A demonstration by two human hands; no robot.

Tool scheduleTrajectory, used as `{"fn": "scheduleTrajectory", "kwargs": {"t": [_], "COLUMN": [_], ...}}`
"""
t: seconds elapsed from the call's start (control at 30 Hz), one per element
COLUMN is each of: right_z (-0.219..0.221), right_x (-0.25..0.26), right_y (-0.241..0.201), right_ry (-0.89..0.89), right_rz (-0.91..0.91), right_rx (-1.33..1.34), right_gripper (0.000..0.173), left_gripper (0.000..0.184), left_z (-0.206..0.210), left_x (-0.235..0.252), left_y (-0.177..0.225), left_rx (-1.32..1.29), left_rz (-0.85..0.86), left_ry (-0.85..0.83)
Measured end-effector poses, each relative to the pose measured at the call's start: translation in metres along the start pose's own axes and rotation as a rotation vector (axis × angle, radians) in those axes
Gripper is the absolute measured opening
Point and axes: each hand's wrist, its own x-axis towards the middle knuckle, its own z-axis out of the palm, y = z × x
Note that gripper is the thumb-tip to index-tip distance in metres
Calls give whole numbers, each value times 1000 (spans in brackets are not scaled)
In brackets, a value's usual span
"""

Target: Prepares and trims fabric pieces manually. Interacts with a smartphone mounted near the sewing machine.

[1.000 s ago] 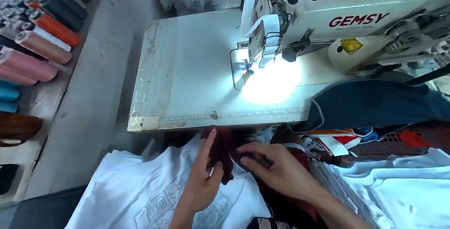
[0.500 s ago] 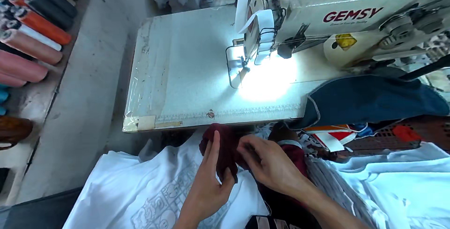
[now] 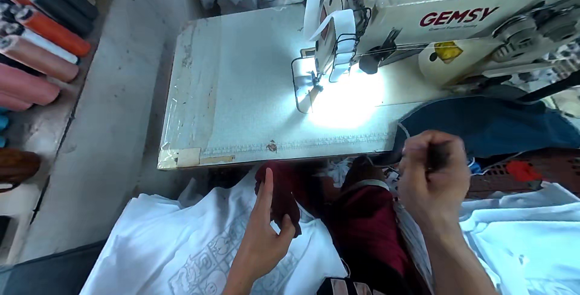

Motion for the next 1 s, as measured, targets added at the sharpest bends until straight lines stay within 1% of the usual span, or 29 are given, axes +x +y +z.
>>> {"fn": "scheduleTrajectory", "kwargs": {"t": [0.07, 0.1, 0.17, 0.2, 0.23, 0.27, 0.3, 0.33, 0.4, 0.43, 0.47, 0.57, 0.63, 0.7, 0.77, 0.8, 0.83, 0.87, 0.93, 1.0], "right_z": [-8, -12, -19, -21, -22, -20, -16, -11, 1, 9, 18, 45, 58, 63, 63, 62, 61, 59, 55, 51], "right_x": [5, 7, 11, 11, 9, 5, -1, -8, -22, -26, -30, -39, -44, -48, -50, -51, -52, -53, -53, -51], "right_y": [8, 9, 0, -4, -7, -9, -13, -17, -26, -31, -34, -37, -34, -32, -32, -32, -31, -30, -29, -30], "right_ry": [59, 72, 48, -3, -98, -213, -340, -463, -633, -700, -758, -892, -927, -923, -902, -894, -882, -873, -860, -866], "right_rz": [80, 152, 358, 452, 508, 523, 498, 430, 243, 179, 162, 219, 255, 273, 259, 232, 195, 156, 68, 4], "right_rx": [213, 363, 705, 846, 938, 972, 923, 799, 515, 430, 382, 268, 271, 335, 364, 357, 346, 323, 247, 204], "right_gripper": [15, 12, 16, 21, 21, 18, 14, 12, 17, 20, 23, 30, 21, 17, 16, 17, 18, 20, 22, 21], "left_gripper": [99, 99, 99, 99, 100, 100, 101, 101, 101, 102, 102, 102, 91, 71, 48, 40, 36, 36, 44, 51], "left_z": [1, 2, 5, 6, 7, 8, 9, 10, 13, 13, 14, 16, 16, 15, 12, 10, 10, 10, 12, 13], "left_x": [0, 0, -1, -2, -2, -2, -2, -2, -3, -3, -4, -5, -4, -1, 2, 3, 5, 6, 6, 4], "left_y": [1, 0, -2, -3, -5, -6, -6, -7, -7, -7, -6, -6, -7, -8, -8, -9, -11, -12, -11, -11], "left_rx": [-4, -2, 9, 7, 8, 9, 8, 6, 5, 2, -3, 8, 24, 38, 63, 41, -3, -69, -159, -152], "left_rz": [1, 13, 30, 35, 36, 34, 35, 39, 49, 56, 63, 103, 155, 205, 226, 230, 225, 209, 160, 130], "left_ry": [-15, -24, -43, -57, -68, -76, -83, -90, -90, -95, -105, -113, -92, -29, 64, 96, 110, 106, 80, 58]}}
